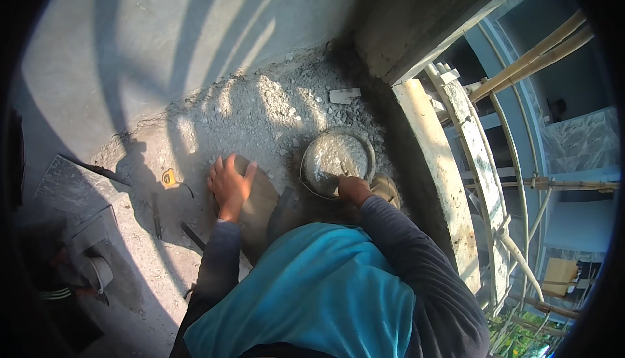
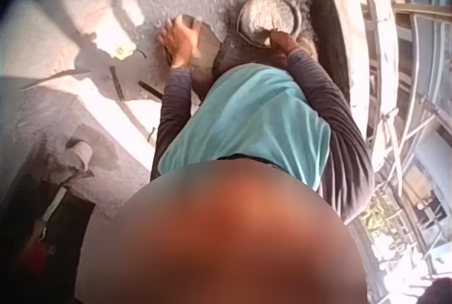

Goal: Applying mortar to the edge of a wall using a trowel.

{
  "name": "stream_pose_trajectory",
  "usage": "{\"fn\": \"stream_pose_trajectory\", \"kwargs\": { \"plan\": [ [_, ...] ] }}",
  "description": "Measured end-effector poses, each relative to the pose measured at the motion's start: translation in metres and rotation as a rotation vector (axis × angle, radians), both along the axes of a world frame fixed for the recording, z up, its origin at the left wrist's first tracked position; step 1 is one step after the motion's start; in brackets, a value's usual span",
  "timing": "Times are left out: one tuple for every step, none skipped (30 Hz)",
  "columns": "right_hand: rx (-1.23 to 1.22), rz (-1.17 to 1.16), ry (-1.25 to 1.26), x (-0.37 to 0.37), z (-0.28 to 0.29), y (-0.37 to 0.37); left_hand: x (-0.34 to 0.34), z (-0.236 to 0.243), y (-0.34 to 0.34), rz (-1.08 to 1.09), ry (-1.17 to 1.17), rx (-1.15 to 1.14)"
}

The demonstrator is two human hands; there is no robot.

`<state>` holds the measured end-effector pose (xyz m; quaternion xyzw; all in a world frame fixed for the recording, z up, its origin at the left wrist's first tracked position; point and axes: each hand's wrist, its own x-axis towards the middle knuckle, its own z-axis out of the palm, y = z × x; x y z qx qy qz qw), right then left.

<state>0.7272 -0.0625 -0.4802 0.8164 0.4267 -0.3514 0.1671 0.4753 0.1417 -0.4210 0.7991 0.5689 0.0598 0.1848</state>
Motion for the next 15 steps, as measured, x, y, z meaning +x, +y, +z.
{"fn": "stream_pose_trajectory", "kwargs": {
  "plan": [
    [-0.003,-0.025,0.028,0.004,-0.004,-0.003,0.002,-0.001,0.002,0.000,-0.005,0.002],
    [-0.001,-0.024,0.021,0.007,-0.007,-0.006,0.005,-0.002,0.003,0.008,0.013,-0.012],
    [-0.004,0.001,0.020,0.007,0.001,-0.003,0.006,-0.004,0.004,0.018,0.033,-0.030],
    [-0.004,0.024,0.019,0.008,0.012,-0.001,0.008,-0.003,0.004,0.021,0.028,-0.032],
    [-0.007,0.026,0.013,0.010,0.020,0.002,0.009,-0.003,0.005,0.014,0.031,-0.035],
    [-0.029,0.108,0.005,0.014,0.029,0.004,0.011,-0.002,0.005,0.005,0.033,-0.039],
    [-0.051,0.190,-0.002,0.016,0.039,0.006,0.012,-0.002,0.005,0.007,0.027,-0.041],
    [-0.055,0.191,-0.008,0.018,0.051,0.005,0.013,-0.002,0.006,0.005,0.030,-0.035],
    [-0.008,0.182,-0.015,0.019,0.067,0.003,0.014,-0.003,0.006,0.003,0.032,-0.030],
    [0.040,0.175,-0.019,0.019,0.080,0.000,0.015,-0.004,0.007,0.005,0.030,-0.032],
    [0.109,0.203,-0.045,0.021,0.092,-0.005,0.016,-0.005,0.009,0.000,0.036,-0.033],
    [0.167,0.269,-0.069,0.022,0.108,-0.010,0.016,-0.005,0.010,-0.002,0.042,-0.034],
    [0.197,0.250,-0.095,0.022,0.122,-0.013,0.018,-0.004,0.011,0.001,0.038,-0.034],
    [0.227,0.231,-0.120,0.021,0.134,-0.017,0.021,-0.004,0.012,-0.018,0.042,-0.060],
    [0.227,0.234,-0.122,0.019,0.147,-0.019,0.023,-0.003,0.012,-0.038,0.045,-0.087]
  ]
}}
